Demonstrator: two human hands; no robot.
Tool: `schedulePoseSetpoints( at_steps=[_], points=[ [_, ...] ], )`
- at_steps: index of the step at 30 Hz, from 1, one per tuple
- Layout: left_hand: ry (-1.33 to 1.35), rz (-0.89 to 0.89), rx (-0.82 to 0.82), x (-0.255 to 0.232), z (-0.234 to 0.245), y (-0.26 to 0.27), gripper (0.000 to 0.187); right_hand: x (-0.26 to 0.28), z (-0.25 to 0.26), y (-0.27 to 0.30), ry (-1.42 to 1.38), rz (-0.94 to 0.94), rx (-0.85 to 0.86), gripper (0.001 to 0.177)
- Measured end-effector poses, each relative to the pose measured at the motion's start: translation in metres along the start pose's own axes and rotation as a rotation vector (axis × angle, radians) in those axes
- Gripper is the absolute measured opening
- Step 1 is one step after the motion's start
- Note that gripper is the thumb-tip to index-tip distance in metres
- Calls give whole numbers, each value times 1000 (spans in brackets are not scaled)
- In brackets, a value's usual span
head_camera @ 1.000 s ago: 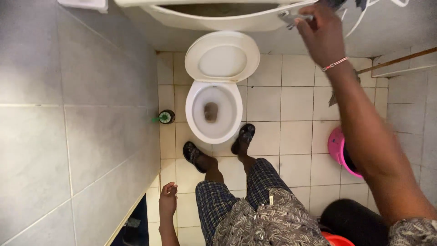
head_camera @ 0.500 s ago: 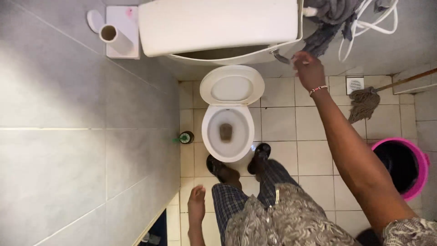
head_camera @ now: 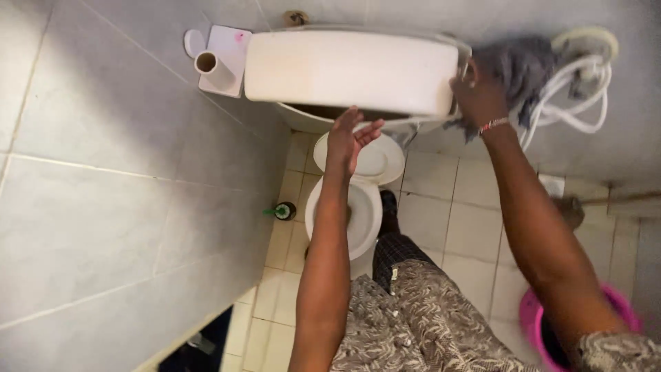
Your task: Mopping the bathroom floor and then opening and inspecting the toilet tank mechanism.
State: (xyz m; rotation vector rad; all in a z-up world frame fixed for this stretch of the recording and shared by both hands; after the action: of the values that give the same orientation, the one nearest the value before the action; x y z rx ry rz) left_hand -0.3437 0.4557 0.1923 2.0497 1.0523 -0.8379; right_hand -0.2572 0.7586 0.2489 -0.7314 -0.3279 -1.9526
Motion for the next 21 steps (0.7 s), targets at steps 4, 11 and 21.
schedulePoseSetpoints(
  at_steps=[4,11,21],
  points=[
    [298,212,-49,43,-22,-31,62,-11,6,-5,167,14,159,64],
    [403,77,-29,93,-30,-79,48,-14,10,-4,-407,-176,433,68],
    [447,-32,13,-24,-98,-23,23,-12,80,-9,-891,-236,327,59]
  ],
)
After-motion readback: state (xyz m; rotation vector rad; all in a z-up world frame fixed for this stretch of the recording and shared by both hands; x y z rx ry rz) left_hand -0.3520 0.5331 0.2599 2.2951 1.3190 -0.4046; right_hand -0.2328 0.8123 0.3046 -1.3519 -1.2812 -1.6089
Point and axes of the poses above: each hand's wrist, its own y-axis away from the middle knuckle, its own z-axis out of the back of the hand, x = y × z, the point moved 7 cm from there along -y, towards the middle knuckle, and after that the axes turned 2 degrees about x, right-handed, at the moved point
